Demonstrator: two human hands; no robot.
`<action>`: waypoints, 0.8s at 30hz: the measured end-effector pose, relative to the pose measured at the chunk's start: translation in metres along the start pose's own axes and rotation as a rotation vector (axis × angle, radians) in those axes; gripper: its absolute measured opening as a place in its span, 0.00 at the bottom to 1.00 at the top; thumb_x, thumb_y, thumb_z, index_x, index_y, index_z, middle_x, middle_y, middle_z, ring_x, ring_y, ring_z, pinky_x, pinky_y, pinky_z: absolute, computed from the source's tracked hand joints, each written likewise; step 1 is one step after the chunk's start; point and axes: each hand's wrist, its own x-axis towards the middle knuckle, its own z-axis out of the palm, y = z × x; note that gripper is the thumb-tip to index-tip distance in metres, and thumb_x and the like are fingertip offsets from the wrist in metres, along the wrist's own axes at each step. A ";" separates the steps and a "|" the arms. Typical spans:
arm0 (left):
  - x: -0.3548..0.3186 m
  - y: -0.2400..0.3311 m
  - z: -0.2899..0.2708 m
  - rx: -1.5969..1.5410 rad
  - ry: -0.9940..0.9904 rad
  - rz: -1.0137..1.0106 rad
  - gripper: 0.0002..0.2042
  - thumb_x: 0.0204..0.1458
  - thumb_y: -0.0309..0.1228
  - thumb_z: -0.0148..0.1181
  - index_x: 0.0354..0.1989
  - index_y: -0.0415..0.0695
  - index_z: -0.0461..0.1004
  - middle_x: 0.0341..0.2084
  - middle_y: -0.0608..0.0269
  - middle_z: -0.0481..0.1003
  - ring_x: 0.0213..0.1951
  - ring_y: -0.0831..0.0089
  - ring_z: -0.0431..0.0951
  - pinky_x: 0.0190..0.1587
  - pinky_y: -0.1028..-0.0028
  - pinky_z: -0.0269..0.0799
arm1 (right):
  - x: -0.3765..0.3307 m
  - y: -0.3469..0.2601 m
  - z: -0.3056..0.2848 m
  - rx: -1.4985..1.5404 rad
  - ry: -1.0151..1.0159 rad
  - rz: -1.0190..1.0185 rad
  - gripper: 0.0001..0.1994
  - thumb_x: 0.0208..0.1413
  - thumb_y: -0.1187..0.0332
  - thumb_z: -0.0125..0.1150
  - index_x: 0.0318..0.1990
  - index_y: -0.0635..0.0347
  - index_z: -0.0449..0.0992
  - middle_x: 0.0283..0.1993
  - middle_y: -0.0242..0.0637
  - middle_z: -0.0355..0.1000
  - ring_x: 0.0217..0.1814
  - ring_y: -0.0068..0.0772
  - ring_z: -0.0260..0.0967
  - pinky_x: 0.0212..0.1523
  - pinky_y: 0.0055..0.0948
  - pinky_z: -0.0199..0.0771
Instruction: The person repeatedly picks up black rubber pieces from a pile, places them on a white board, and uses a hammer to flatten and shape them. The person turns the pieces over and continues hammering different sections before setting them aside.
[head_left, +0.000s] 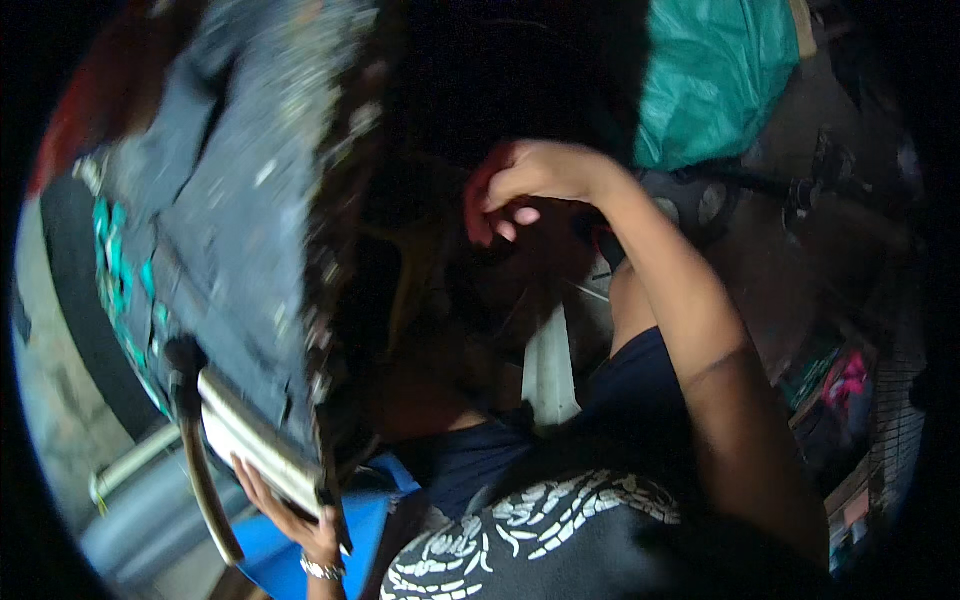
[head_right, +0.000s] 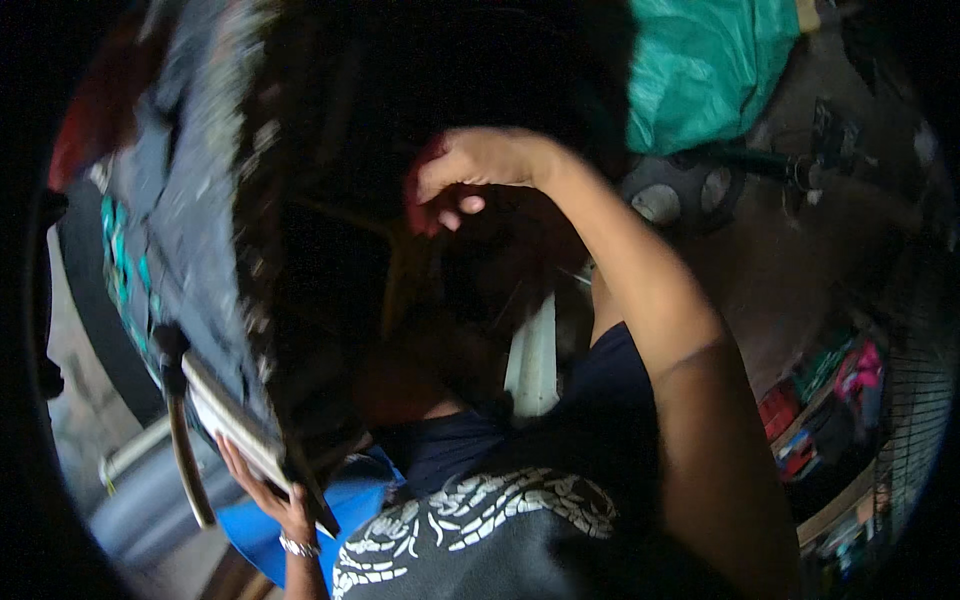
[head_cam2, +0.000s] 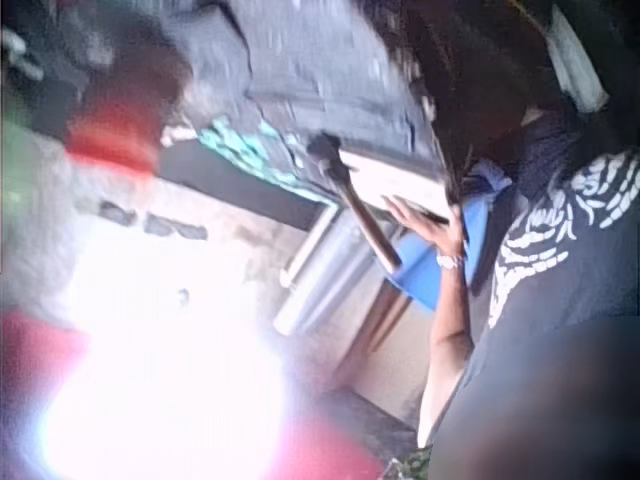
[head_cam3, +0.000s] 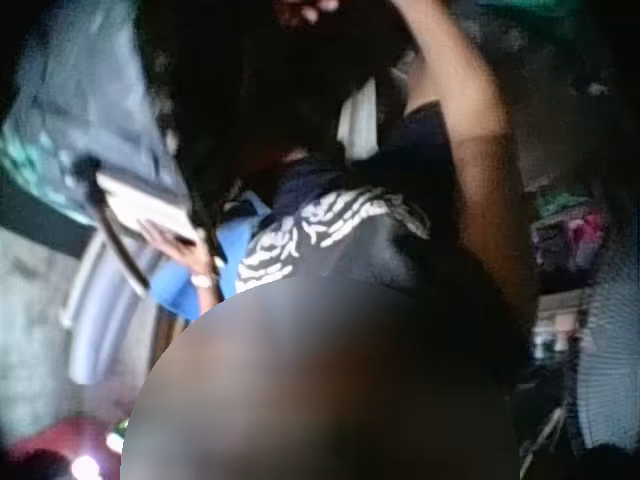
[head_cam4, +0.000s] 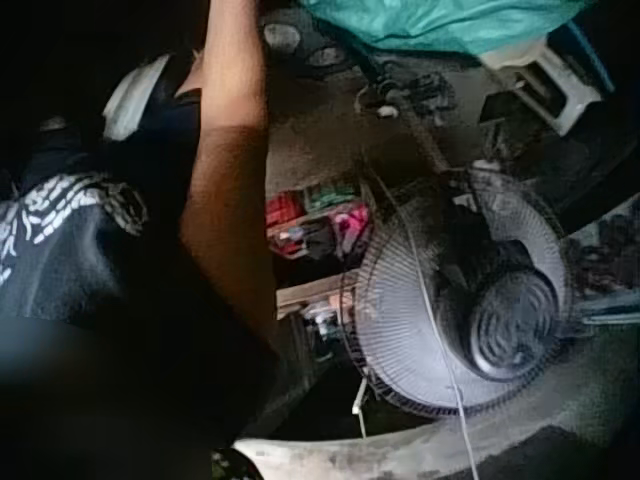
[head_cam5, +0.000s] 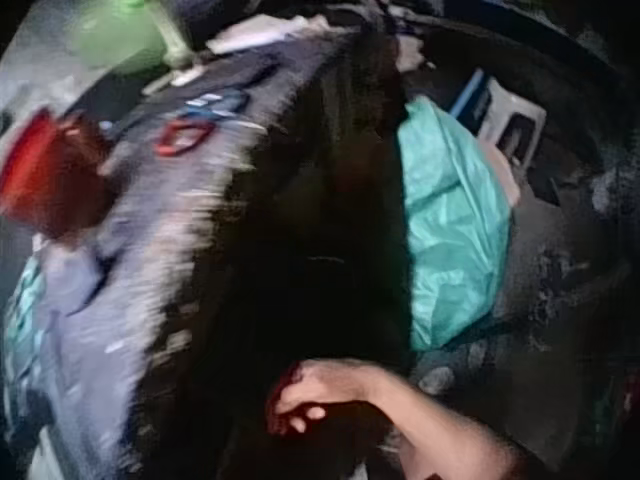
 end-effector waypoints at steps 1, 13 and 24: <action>0.001 0.002 -0.001 0.016 -0.031 -0.003 0.58 0.48 0.75 0.51 0.76 0.36 0.49 0.75 0.37 0.46 0.76 0.42 0.45 0.74 0.45 0.38 | 0.017 0.045 -0.014 -0.182 0.070 0.162 0.13 0.62 0.62 0.56 0.46 0.55 0.84 0.38 0.33 0.80 0.32 0.23 0.72 0.32 0.28 0.72; 0.050 0.044 0.034 0.276 -0.085 0.028 0.55 0.52 0.70 0.50 0.75 0.33 0.46 0.71 0.29 0.50 0.72 0.33 0.49 0.71 0.39 0.45 | 0.059 0.313 0.037 -0.270 0.528 0.681 0.17 0.65 0.58 0.51 0.52 0.57 0.79 0.47 0.36 0.75 0.42 0.29 0.69 0.41 0.32 0.70; 0.053 0.040 0.045 0.285 -0.060 0.029 0.49 0.54 0.63 0.52 0.74 0.34 0.50 0.70 0.28 0.53 0.70 0.34 0.53 0.70 0.39 0.48 | 0.062 0.335 0.044 -0.257 0.631 0.704 0.21 0.67 0.55 0.47 0.57 0.59 0.74 0.55 0.39 0.70 0.50 0.34 0.65 0.50 0.36 0.67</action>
